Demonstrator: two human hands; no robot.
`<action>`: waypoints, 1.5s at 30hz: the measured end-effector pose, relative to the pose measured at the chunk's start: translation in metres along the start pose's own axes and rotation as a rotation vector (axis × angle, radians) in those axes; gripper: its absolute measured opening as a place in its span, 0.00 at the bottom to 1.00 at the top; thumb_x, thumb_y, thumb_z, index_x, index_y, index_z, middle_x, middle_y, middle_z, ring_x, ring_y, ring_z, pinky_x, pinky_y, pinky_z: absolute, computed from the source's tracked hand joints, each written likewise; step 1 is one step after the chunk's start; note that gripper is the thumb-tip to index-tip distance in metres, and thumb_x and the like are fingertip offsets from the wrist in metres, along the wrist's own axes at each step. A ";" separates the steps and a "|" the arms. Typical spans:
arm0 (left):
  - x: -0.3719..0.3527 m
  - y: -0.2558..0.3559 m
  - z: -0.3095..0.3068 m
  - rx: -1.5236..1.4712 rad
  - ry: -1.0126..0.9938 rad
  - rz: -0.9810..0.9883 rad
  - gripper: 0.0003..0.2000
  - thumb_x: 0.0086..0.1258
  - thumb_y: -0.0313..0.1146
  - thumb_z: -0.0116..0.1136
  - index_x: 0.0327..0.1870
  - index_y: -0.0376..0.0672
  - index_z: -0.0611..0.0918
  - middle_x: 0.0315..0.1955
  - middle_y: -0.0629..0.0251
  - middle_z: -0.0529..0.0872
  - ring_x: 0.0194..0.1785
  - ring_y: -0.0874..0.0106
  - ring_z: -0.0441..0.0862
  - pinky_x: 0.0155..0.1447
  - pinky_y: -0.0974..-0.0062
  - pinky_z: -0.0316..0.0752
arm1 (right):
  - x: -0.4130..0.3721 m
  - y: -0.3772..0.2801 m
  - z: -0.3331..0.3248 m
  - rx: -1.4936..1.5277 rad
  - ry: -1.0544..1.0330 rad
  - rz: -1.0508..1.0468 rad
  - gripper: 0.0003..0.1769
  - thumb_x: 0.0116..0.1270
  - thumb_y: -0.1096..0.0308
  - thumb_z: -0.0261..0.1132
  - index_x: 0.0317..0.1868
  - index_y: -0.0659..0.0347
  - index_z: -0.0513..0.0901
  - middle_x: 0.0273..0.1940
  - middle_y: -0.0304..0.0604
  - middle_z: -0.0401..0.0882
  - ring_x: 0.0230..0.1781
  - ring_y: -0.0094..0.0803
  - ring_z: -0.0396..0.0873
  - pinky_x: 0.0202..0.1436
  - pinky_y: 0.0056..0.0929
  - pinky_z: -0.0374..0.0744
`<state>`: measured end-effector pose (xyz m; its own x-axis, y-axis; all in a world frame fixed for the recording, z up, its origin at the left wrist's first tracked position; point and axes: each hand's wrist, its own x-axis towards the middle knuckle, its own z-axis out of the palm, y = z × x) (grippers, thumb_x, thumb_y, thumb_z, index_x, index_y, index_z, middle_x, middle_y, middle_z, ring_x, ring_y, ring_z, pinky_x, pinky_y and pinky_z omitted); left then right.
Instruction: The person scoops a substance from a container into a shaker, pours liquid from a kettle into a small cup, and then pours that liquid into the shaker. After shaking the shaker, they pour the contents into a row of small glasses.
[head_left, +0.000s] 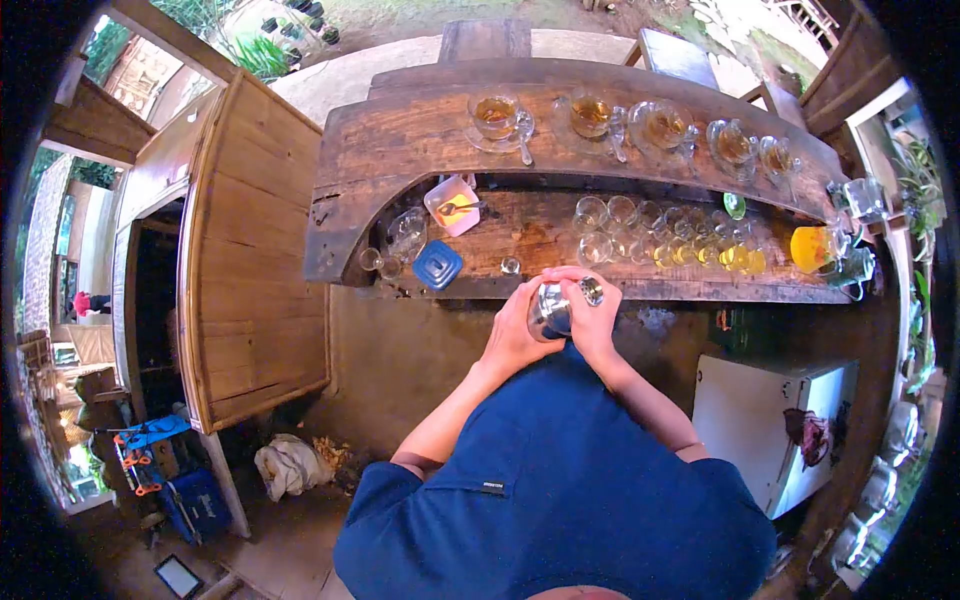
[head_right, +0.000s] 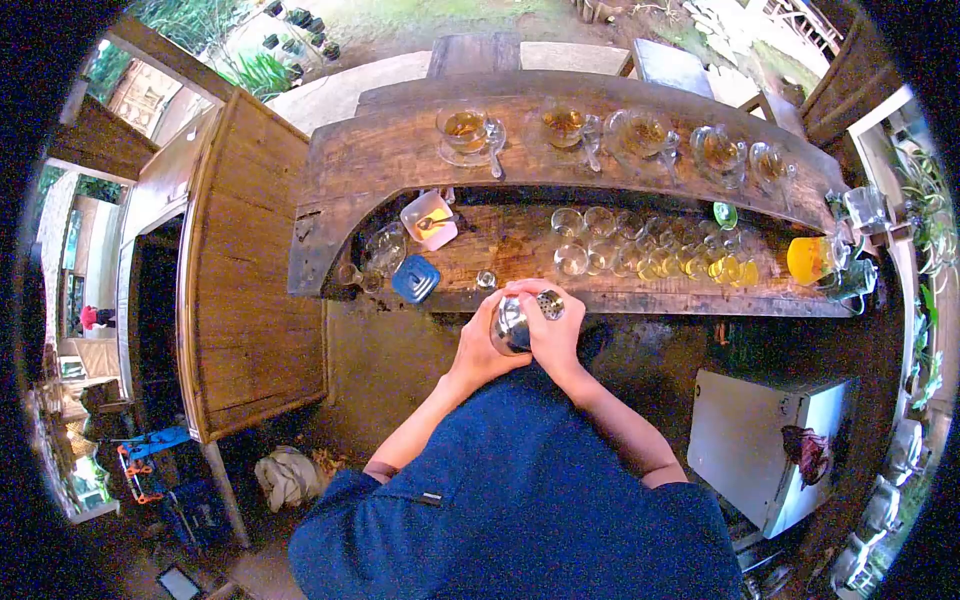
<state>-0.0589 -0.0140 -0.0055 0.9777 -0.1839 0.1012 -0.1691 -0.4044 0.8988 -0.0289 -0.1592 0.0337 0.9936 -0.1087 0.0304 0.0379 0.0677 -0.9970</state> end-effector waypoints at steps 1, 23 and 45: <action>0.000 0.003 -0.001 -0.001 -0.002 -0.001 0.52 0.43 0.40 0.83 0.74 0.43 0.66 0.62 0.48 0.80 0.66 0.51 0.80 0.70 0.59 0.75 | -0.002 -0.002 -0.001 0.024 -0.007 0.007 0.09 0.67 0.77 0.61 0.39 0.71 0.88 0.42 0.48 0.90 0.45 0.32 0.87 0.55 0.31 0.82; -0.003 -0.001 -0.001 -0.153 -0.007 -0.079 0.54 0.48 0.37 0.83 0.77 0.43 0.58 0.62 0.47 0.81 0.65 0.54 0.81 0.68 0.60 0.77 | 0.021 -0.025 -0.009 0.024 -0.082 0.199 0.12 0.71 0.75 0.59 0.42 0.70 0.90 0.43 0.44 0.91 0.44 0.26 0.87 0.54 0.27 0.82; 0.010 -0.115 -0.015 -0.031 0.638 -0.001 0.55 0.40 0.41 0.91 0.69 0.40 0.64 0.62 0.56 0.77 0.65 0.62 0.77 0.71 0.63 0.71 | 0.115 0.139 0.055 -0.666 -0.020 -0.391 0.18 0.55 0.62 0.80 0.42 0.63 0.88 0.46 0.51 0.85 0.51 0.48 0.82 0.59 0.43 0.79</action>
<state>-0.0280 0.0444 -0.1014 0.8612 0.3899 0.3261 -0.1740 -0.3768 0.9098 0.0963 -0.1073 -0.0974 0.9232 0.0160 0.3840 0.3205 -0.5835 -0.7462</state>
